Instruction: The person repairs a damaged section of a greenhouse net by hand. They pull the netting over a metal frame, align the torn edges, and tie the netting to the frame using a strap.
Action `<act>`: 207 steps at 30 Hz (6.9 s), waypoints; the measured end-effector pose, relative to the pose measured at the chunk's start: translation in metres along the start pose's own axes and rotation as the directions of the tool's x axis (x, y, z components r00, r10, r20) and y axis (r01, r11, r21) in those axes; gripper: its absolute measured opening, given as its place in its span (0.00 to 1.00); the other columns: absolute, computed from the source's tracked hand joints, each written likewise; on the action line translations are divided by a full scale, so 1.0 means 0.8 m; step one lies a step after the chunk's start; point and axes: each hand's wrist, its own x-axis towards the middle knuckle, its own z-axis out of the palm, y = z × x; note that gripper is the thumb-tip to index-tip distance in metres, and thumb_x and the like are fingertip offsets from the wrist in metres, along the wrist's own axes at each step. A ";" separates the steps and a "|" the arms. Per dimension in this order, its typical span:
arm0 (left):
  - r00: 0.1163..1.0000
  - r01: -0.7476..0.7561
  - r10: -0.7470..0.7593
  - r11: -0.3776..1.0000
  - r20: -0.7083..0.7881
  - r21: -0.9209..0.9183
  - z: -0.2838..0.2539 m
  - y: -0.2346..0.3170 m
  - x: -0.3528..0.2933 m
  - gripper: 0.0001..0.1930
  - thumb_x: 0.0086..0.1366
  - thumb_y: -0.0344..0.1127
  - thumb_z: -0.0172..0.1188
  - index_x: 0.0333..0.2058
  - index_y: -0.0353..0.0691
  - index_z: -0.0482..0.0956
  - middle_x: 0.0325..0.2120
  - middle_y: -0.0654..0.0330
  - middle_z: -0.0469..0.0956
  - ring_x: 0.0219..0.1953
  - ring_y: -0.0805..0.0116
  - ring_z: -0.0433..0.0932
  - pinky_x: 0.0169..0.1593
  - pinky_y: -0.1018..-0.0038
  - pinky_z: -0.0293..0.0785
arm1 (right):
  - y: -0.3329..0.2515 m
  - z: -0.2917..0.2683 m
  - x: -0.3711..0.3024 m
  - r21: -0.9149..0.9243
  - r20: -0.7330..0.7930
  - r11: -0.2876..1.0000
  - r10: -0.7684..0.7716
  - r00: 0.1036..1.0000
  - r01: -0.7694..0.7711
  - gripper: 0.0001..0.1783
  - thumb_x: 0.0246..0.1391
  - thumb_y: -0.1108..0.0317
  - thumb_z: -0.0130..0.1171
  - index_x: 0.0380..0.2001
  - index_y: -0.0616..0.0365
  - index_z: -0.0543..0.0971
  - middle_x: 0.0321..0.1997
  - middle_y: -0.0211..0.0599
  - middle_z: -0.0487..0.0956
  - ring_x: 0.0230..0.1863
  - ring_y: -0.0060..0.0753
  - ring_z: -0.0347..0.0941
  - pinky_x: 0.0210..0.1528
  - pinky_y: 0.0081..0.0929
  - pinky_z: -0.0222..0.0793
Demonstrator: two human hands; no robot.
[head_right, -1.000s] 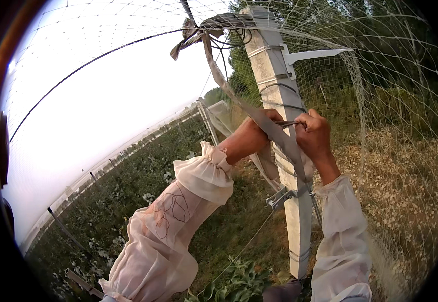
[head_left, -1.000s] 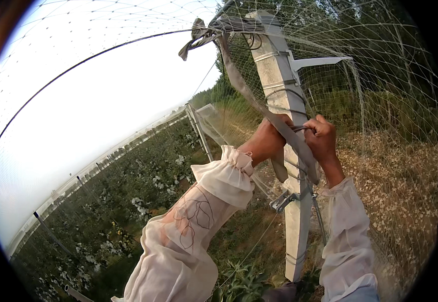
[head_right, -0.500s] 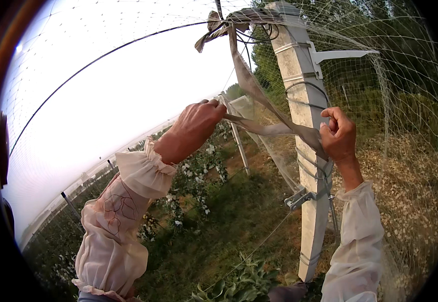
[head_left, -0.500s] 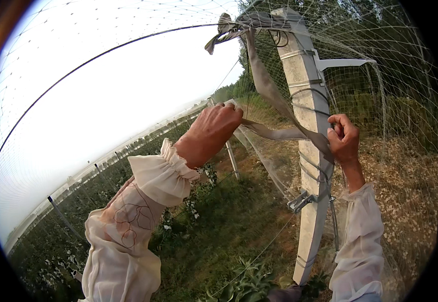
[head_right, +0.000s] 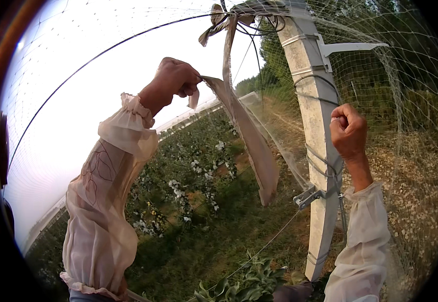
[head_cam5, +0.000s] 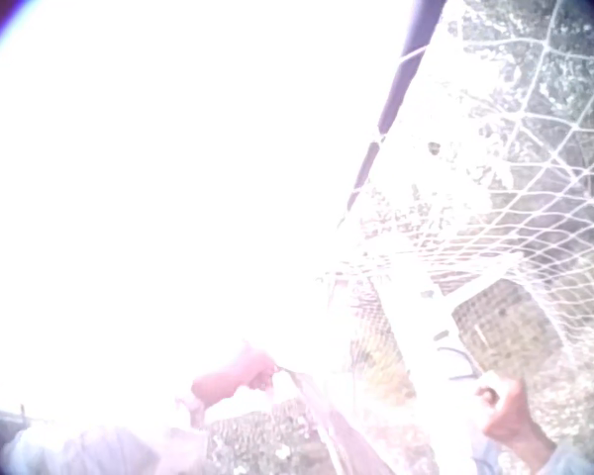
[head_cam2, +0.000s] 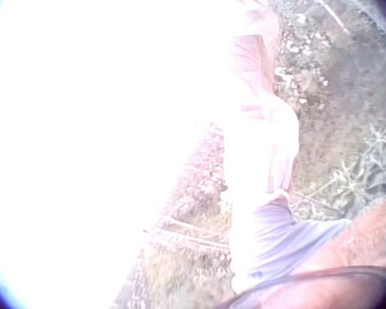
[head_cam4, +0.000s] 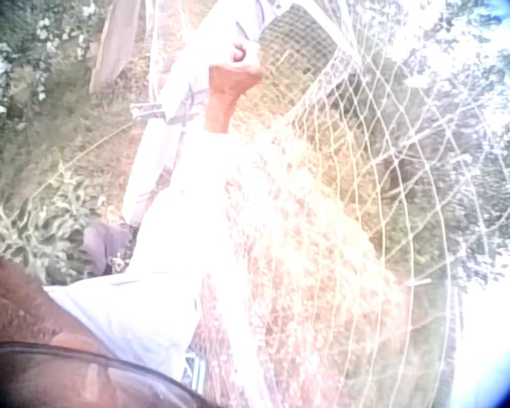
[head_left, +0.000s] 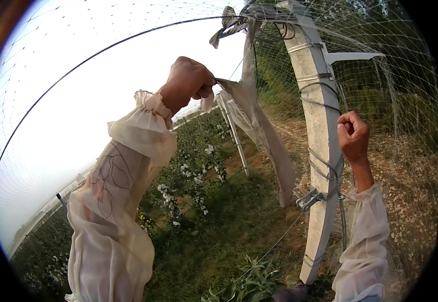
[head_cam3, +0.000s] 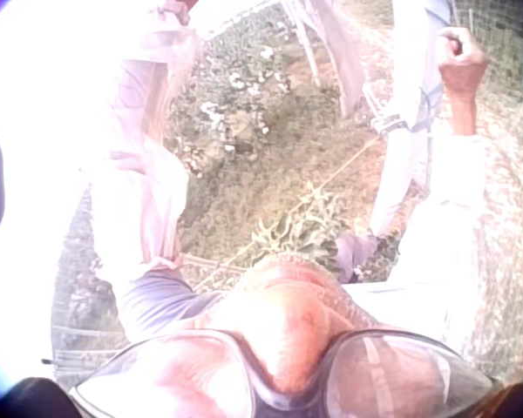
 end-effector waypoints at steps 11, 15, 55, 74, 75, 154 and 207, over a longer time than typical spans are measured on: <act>0.641 -0.223 0.613 0.725 -0.462 0.652 -0.022 -0.001 0.087 0.05 0.59 0.32 0.61 0.30 0.45 0.86 0.25 0.59 0.82 0.28 0.54 0.80 0.34 0.62 0.75 | -0.001 0.001 0.002 -0.015 0.015 1.000 -0.024 1.000 0.025 0.03 0.44 0.81 0.54 0.23 0.62 0.75 0.19 0.25 0.66 0.19 0.12 0.57 0.21 0.18 0.52; 0.658 -0.100 0.587 0.688 -0.471 0.719 -0.055 -0.020 0.109 0.06 0.63 0.32 0.59 0.31 0.39 0.84 0.23 0.55 0.81 0.26 0.62 0.79 0.32 0.66 0.74 | -0.004 0.004 0.004 -0.018 0.021 0.999 -0.038 0.999 0.038 0.03 0.43 0.81 0.54 0.23 0.62 0.74 0.20 0.27 0.68 0.19 0.14 0.57 0.21 0.19 0.53; 0.967 -0.117 0.234 0.754 -0.099 0.646 -0.063 -0.081 0.128 0.10 0.53 0.33 0.65 0.17 0.35 0.80 0.11 0.60 0.73 0.16 0.74 0.68 0.26 0.69 0.67 | -0.004 0.000 0.004 0.033 0.025 0.999 -0.033 0.999 0.032 0.03 0.43 0.81 0.52 0.21 0.62 0.73 0.18 0.24 0.66 0.19 0.12 0.56 0.20 0.18 0.50; 0.980 0.185 -0.037 0.504 -0.193 0.843 -0.016 -0.020 0.121 0.08 0.61 0.40 0.62 0.29 0.45 0.86 0.26 0.60 0.84 0.37 0.58 0.83 0.44 0.47 0.64 | -0.003 0.001 0.001 -0.014 0.013 0.999 -0.040 0.999 0.040 0.03 0.42 0.81 0.52 0.21 0.62 0.73 0.17 0.26 0.65 0.17 0.14 0.56 0.20 0.20 0.51; 0.973 0.139 0.092 0.498 -0.212 0.856 -0.014 0.014 0.090 0.12 0.61 0.32 0.54 0.19 0.35 0.79 0.15 0.55 0.75 0.21 0.64 0.74 0.34 0.60 0.72 | -0.004 0.005 0.004 0.005 0.021 0.999 -0.053 0.998 0.053 0.03 0.42 0.81 0.52 0.21 0.62 0.73 0.17 0.26 0.65 0.17 0.15 0.56 0.20 0.20 0.51; 0.808 -0.359 0.586 0.408 0.061 0.839 -0.021 -0.069 0.079 0.14 0.64 0.15 0.50 0.41 0.39 0.78 0.31 0.56 0.79 0.37 0.59 0.82 0.71 0.59 0.65 | -0.005 -0.001 0.005 -0.060 0.039 0.996 -0.063 0.997 0.065 0.04 0.41 0.81 0.53 0.21 0.61 0.71 0.20 0.32 0.67 0.17 0.24 0.60 0.21 0.25 0.57; 0.813 -0.239 -0.388 0.458 -0.434 -0.856 0.242 0.041 -0.187 0.03 0.67 0.24 0.58 0.38 0.32 0.78 0.44 0.53 0.79 0.42 0.63 0.81 0.48 0.63 0.81 | -0.002 -0.003 0.005 -0.065 0.025 0.996 -0.058 0.998 0.059 0.04 0.40 0.81 0.53 0.21 0.60 0.72 0.19 0.33 0.68 0.17 0.25 0.61 0.21 0.26 0.57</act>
